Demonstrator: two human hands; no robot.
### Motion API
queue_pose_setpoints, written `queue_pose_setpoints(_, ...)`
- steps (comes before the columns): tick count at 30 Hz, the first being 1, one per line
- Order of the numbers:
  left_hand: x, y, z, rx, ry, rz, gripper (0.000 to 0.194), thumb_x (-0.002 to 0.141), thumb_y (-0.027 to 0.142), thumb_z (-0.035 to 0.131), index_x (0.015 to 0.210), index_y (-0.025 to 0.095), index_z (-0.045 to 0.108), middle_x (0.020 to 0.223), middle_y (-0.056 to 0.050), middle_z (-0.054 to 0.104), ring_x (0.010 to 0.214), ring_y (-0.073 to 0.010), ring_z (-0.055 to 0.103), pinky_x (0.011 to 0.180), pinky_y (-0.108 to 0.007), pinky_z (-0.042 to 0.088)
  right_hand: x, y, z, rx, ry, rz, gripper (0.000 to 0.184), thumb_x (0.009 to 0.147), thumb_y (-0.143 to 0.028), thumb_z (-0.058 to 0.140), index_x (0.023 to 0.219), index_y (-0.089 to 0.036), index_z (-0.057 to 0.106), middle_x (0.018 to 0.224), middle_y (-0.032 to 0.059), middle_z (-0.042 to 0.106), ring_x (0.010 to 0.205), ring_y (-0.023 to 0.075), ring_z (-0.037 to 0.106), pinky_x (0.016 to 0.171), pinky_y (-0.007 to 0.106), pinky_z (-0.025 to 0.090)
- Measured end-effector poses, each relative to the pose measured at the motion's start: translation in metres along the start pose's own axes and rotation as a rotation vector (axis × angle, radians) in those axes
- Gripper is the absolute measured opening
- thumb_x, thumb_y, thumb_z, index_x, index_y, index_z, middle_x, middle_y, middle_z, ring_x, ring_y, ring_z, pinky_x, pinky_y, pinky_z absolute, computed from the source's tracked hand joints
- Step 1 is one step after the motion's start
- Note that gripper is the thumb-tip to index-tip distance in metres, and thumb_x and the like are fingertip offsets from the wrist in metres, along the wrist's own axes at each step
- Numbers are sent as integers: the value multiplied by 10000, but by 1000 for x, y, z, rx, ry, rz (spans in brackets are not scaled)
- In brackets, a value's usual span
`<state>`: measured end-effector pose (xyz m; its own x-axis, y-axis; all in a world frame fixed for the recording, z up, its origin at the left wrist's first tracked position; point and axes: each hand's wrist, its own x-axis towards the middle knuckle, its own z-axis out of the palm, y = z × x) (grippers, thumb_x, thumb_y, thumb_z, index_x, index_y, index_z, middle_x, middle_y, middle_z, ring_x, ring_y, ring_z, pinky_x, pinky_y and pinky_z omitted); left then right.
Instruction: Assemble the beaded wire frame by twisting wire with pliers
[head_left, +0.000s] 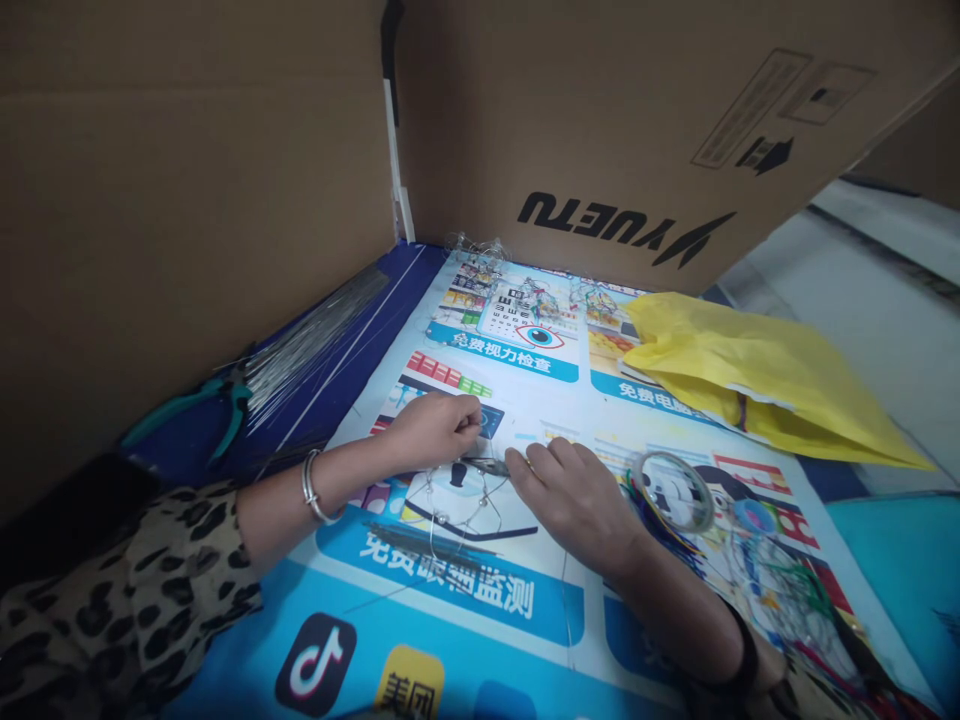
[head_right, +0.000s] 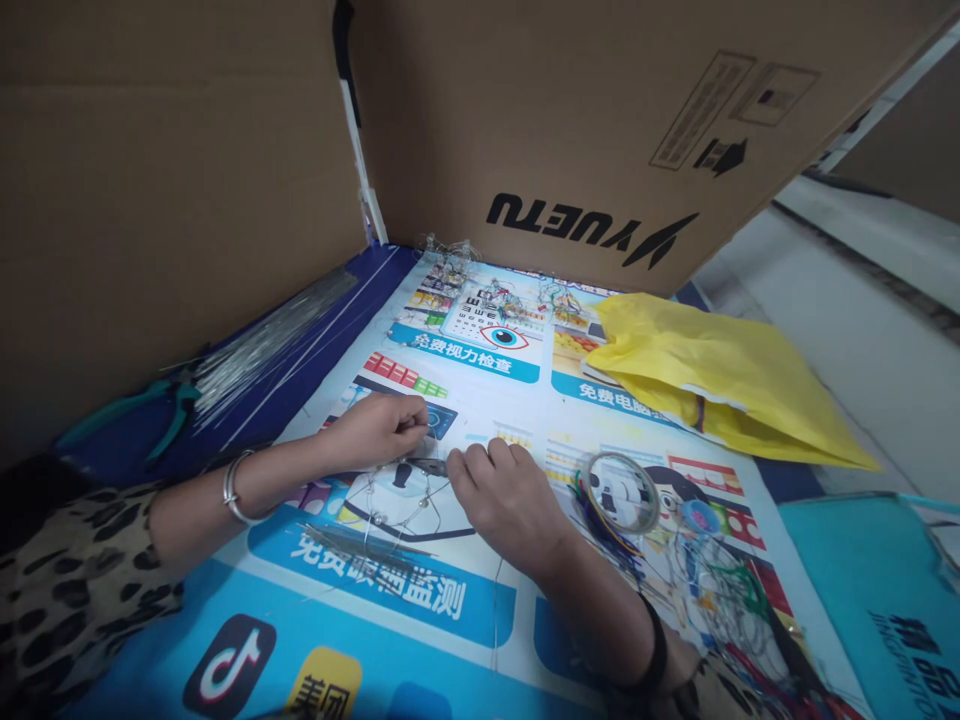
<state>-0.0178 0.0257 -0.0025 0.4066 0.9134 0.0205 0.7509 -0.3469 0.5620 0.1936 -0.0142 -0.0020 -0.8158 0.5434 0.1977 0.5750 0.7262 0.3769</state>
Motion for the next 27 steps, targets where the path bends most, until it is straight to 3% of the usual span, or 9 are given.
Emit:
queue_pose_setpoints(12, 0, 1, -1, 58, -44, -4, 99, 716, 185, 488, 701, 188, 585, 587, 26, 592, 537, -116, 481, 508, -214, 245, 4, 2, 0, 95, -31, 52, 147, 859, -246, 523, 990, -196, 564, 811, 36, 547, 760, 188, 435, 644, 335, 250)
queue_pose_setpoints(17, 0, 1, -1, 64, -54, -9, 98, 714, 193, 488, 704, 189, 586, 586, 24, 594, 528, -116, 483, 504, -216, 250, 3, 1, -3, -2, 13, -9, 232, 870, -207, 492, 1091, -161, 543, 869, 61, 570, 781, 196, 437, 660, 345, 264)
queue_pose_setpoints(27, 1, 0, -1, 74, -55, 3, 119, 717, 191, 484, 695, 189, 601, 587, 23, 601, 537, -121, 496, 512, -215, 276, 2, 2, -6, -71, 85, -81, 252, 882, -152, 425, 1099, -128, 551, 855, 71, 571, 758, 197, 442, 650, 349, 282)
